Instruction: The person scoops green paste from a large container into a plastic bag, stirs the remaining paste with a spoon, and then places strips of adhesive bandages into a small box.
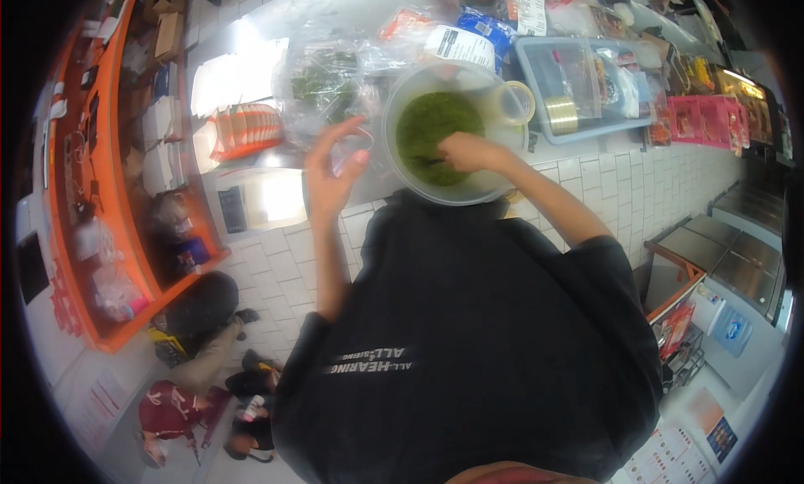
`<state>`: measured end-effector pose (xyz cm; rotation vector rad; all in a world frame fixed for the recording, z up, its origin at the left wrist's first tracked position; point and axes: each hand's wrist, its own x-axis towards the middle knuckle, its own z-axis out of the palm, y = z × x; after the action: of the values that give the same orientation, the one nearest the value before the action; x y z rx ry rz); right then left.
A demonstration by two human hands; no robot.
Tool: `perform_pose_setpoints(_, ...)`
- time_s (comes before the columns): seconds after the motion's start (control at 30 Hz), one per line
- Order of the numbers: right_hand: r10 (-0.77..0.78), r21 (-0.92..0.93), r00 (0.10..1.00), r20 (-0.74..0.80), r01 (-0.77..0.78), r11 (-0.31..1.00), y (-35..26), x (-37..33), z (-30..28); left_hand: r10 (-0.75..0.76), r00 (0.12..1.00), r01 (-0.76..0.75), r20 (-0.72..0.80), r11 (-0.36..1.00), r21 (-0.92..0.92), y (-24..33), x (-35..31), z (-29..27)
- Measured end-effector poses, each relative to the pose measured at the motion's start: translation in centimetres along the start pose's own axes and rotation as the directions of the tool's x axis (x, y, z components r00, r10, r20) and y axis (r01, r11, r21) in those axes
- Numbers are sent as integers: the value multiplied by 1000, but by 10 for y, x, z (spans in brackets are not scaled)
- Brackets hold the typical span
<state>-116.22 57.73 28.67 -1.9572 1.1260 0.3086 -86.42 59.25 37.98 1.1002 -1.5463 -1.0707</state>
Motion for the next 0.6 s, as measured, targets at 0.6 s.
perform_pose_setpoints(0.6, 77, -186, 991, -112, -97, 978, 35, 5, -25, -30, 1000, 30, -2, 999, -36, 0, 1, 11)
